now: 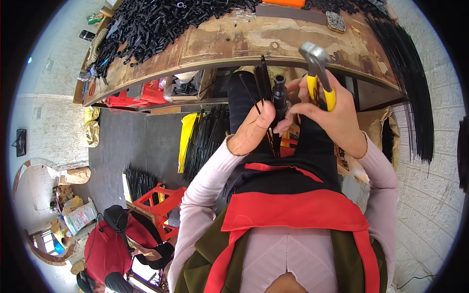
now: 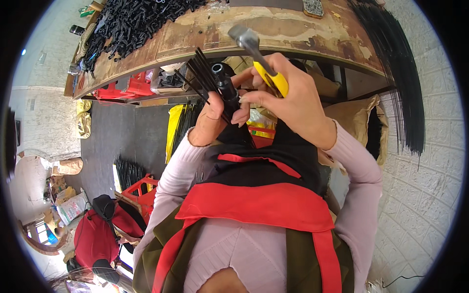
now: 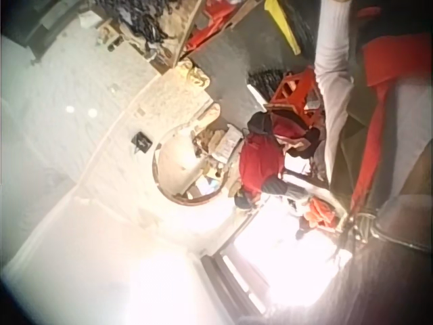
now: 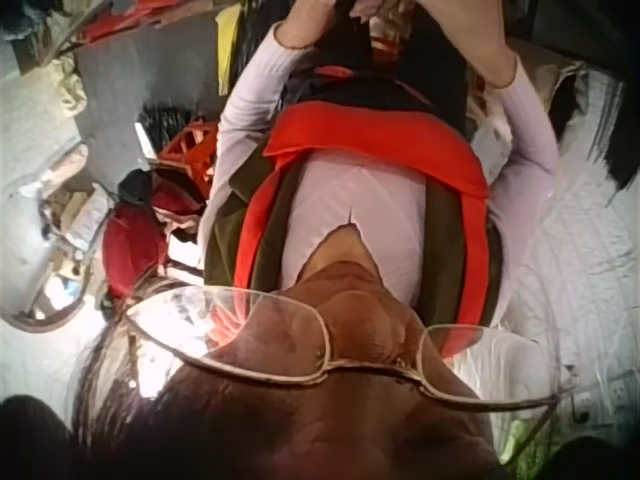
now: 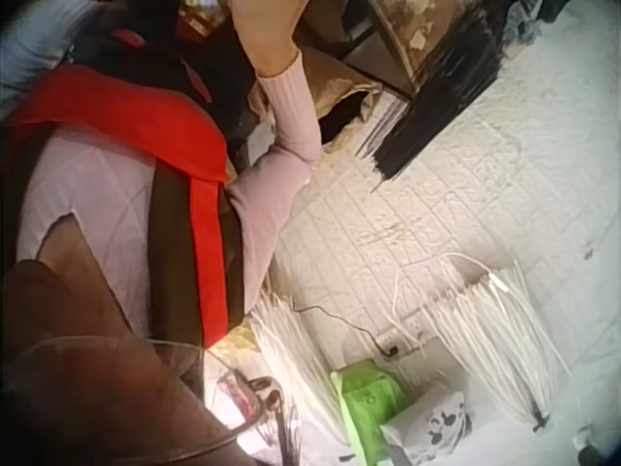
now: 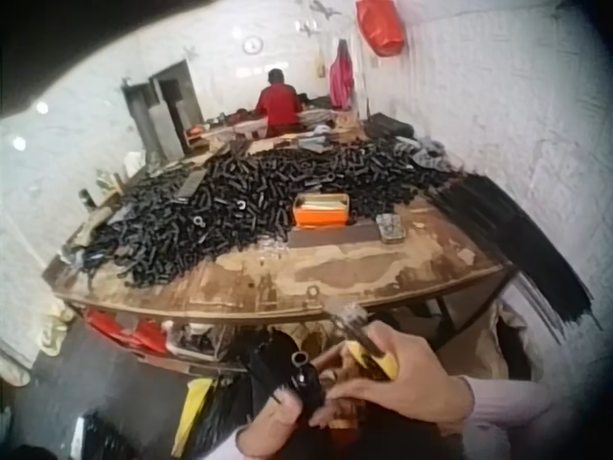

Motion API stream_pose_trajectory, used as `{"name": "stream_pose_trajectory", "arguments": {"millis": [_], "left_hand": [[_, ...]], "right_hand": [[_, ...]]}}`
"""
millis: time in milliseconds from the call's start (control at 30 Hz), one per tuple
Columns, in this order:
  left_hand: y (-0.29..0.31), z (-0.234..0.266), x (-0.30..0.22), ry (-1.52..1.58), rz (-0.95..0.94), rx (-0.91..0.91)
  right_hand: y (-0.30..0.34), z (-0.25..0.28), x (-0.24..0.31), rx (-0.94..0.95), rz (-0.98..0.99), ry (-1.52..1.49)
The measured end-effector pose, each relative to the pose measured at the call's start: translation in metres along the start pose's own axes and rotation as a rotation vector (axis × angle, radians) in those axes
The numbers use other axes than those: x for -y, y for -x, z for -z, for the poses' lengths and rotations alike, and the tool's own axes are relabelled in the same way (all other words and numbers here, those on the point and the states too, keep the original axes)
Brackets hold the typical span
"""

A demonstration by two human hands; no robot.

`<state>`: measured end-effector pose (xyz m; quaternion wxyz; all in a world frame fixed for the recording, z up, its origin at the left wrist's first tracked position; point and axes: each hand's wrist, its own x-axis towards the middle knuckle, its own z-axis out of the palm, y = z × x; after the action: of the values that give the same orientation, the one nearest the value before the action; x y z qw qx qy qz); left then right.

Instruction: Bundling plastic bristles and securing them into plastic bases using a sliding jig and pliers.

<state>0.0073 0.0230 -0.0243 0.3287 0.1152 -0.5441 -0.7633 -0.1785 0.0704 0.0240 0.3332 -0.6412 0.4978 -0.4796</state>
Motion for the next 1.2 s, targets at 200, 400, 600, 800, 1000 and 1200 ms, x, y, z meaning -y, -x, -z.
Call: {"name": "stream_pose_trajectory", "arguments": {"millis": [200,400,600,800,1000,1200], "left_hand": [[0.0,0.011,0.008,0.037,0.01,-0.095],[-0.005,0.008,0.003,-0.033,0.009,-0.019],[-0.002,0.003,0.005,-0.02,-0.01,-0.023],[0.007,0.008,0.007,-0.033,0.007,-0.149],[-0.002,0.005,0.001,-0.007,0.014,-0.047],[-0.019,0.006,0.008,0.008,0.014,-0.028]], "right_hand": [[0.02,0.032,0.03,0.414,-0.628,-0.054],[0.029,0.037,0.021,0.511,-0.486,-0.04],[0.006,0.055,0.046,0.654,-0.822,-0.217],[-0.002,0.045,0.038,0.705,-0.739,-0.092],[0.007,0.059,0.047,0.664,-0.548,0.059],[-0.026,0.072,0.067,0.804,-0.665,0.319]]}}
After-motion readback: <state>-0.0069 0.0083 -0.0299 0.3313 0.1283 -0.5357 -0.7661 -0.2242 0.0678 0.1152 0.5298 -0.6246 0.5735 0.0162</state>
